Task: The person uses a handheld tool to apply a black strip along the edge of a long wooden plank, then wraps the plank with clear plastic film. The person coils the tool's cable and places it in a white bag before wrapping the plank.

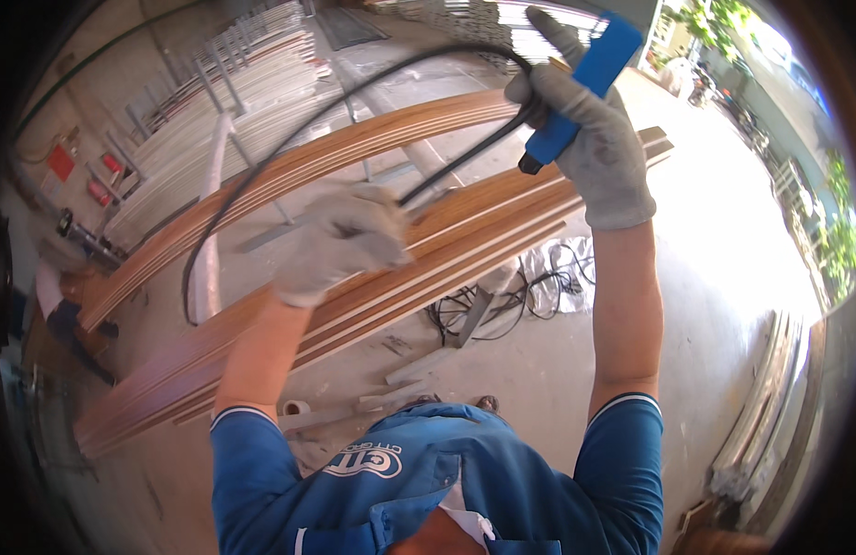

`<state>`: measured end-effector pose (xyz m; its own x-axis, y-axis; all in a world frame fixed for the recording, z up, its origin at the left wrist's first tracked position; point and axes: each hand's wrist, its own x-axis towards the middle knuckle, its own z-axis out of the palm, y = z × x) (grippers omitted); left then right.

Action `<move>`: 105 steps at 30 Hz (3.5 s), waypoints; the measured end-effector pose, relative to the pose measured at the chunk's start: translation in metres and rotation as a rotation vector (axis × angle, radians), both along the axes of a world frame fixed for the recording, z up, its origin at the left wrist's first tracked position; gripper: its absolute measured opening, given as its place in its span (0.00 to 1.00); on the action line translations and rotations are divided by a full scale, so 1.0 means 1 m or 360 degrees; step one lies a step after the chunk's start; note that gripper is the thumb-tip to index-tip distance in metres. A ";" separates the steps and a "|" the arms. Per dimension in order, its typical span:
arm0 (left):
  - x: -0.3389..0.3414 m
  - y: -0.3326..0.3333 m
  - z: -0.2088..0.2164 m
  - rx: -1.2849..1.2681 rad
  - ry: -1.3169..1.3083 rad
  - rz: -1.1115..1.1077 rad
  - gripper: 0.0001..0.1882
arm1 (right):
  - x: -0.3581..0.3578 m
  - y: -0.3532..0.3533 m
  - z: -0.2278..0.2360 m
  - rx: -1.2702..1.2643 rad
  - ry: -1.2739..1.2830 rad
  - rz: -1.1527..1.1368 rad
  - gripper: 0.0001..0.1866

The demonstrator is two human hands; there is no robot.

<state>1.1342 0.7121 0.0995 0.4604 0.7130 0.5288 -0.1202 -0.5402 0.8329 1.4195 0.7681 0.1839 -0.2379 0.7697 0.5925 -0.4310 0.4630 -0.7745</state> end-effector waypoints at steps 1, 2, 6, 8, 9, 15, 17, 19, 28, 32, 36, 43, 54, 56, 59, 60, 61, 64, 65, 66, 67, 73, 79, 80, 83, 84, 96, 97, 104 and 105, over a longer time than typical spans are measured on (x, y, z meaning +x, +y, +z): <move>-0.014 0.003 0.004 -0.0021 0.0033 -0.0006 0.16 | 0.008 0.000 0.001 -0.0042 0.0080 -0.0009 0.29; -0.028 0.006 0.006 -0.0062 0.0092 0.0024 0.17 | 0.024 0.000 0.014 -0.0008 0.0303 0.0069 0.27; -0.062 0.011 0.000 -0.0325 0.0268 0.0342 0.17 | 0.065 -0.012 0.016 0.0181 0.0518 -0.0028 0.24; -0.062 0.012 -0.011 -0.0370 0.0220 0.0359 0.15 | 0.059 -0.015 -0.007 0.0065 -0.0001 -0.0539 0.26; -0.060 0.012 -0.015 -0.0322 0.0284 0.0284 0.15 | 0.050 -0.017 -0.020 -0.0123 -0.0278 -0.0477 0.26; -0.035 0.038 -0.018 -0.0460 0.0770 0.0444 0.13 | -0.074 -0.059 -0.079 0.0298 -0.1314 -0.0426 0.26; -0.033 0.042 -0.019 -0.0509 0.0300 0.0489 0.13 | -0.110 -0.076 -0.084 0.0822 -0.1397 -0.0414 0.31; -0.033 0.046 -0.022 -0.0537 0.0126 0.0465 0.14 | -0.142 -0.087 -0.100 0.0990 -0.1498 -0.0442 0.28; -0.074 0.019 -0.026 0.0442 0.1333 0.0753 0.31 | -0.109 -0.061 -0.126 0.0397 -0.1306 0.0362 0.12; -0.134 -0.027 -0.028 0.0301 0.1068 0.0275 0.56 | -0.032 -0.006 -0.091 -0.0148 -0.1062 -0.0645 0.14; -0.187 -0.049 -0.039 -0.0657 -0.1349 -0.0105 0.47 | 0.045 0.012 -0.101 -0.0384 -0.1148 -0.0897 0.15; -0.426 -0.064 0.061 -0.0227 -0.2312 0.0761 0.13 | 0.046 0.006 -0.136 -0.0717 -0.1391 -0.0937 0.12; -0.054 0.108 0.189 0.0386 0.0827 0.1063 0.28 | 0.059 0.008 -0.093 -0.0101 -0.0592 -0.0668 0.30; 0.047 0.127 0.125 0.0773 0.0988 0.0856 0.17 | 0.080 0.009 -0.101 -0.0060 -0.0422 -0.0715 0.34; 0.162 0.128 0.034 0.0728 0.0766 0.0426 0.16 | 0.131 0.014 -0.120 -0.0221 -0.0003 -0.0601 0.32; 0.195 0.126 0.012 0.0705 0.0699 0.0361 0.18 | 0.151 0.017 -0.128 -0.0311 0.0042 -0.0595 0.31; 0.225 0.124 -0.004 0.0742 0.0564 0.0310 0.16 | 0.173 0.020 -0.134 -0.0390 0.0098 -0.0581 0.31; 0.275 0.118 -0.024 0.0195 0.0893 0.0291 0.11 | 0.237 0.020 -0.154 -0.0529 -0.0071 -0.0823 0.29; 0.287 0.116 -0.027 0.0161 0.0884 0.0279 0.11 | 0.255 0.022 -0.159 -0.0527 -0.0116 -0.0904 0.27; 0.298 0.117 -0.029 0.0115 0.0838 0.0290 0.11 | 0.272 0.024 -0.164 -0.0443 -0.0328 -0.0855 0.24; 0.305 0.119 -0.031 0.0066 0.0779 0.0320 0.11 | 0.286 0.026 -0.168 -0.0347 -0.0544 -0.0785 0.20; 0.304 0.154 -0.029 -0.0022 0.0616 0.0524 0.12 | 0.346 0.037 -0.186 -0.0478 -0.1473 -0.0186 0.12; 0.289 0.180 -0.035 -0.0193 0.0855 0.0449 0.16 | 0.382 0.055 -0.187 -0.0914 -0.0988 -0.0613 0.09; 0.291 0.182 -0.038 -0.0229 0.0888 0.0437 0.16 | 0.388 0.060 -0.186 -0.0771 -0.0997 -0.0695 0.09; 0.306 0.185 -0.043 -0.0208 0.0926 0.0406 0.21 | 0.404 0.081 -0.186 -0.0778 -0.0574 -0.0731 0.09; 0.314 0.186 -0.044 -0.0192 0.0930 0.0397 0.22 | 0.407 0.092 -0.188 -0.0765 -0.0450 -0.0744 0.11; 0.540 0.261 -0.079 0.0530 0.1184 0.0617 0.15 | 0.548 0.241 -0.214 -0.0913 0.0095 -0.0217 0.14; 0.559 0.274 -0.081 0.0516 0.1197 0.0696 0.14 | 0.564 0.254 -0.214 -0.0909 -0.0027 -0.0342 0.14; 0.639 0.351 -0.097 0.0644 0.1483 0.1132 0.11 | 0.615 0.360 -0.221 -0.0795 -0.0474 -0.0837 0.14; 0.644 0.361 -0.099 0.0667 0.1557 0.1182 0.11 | 0.618 0.375 -0.224 -0.0755 -0.0493 -0.0841 0.14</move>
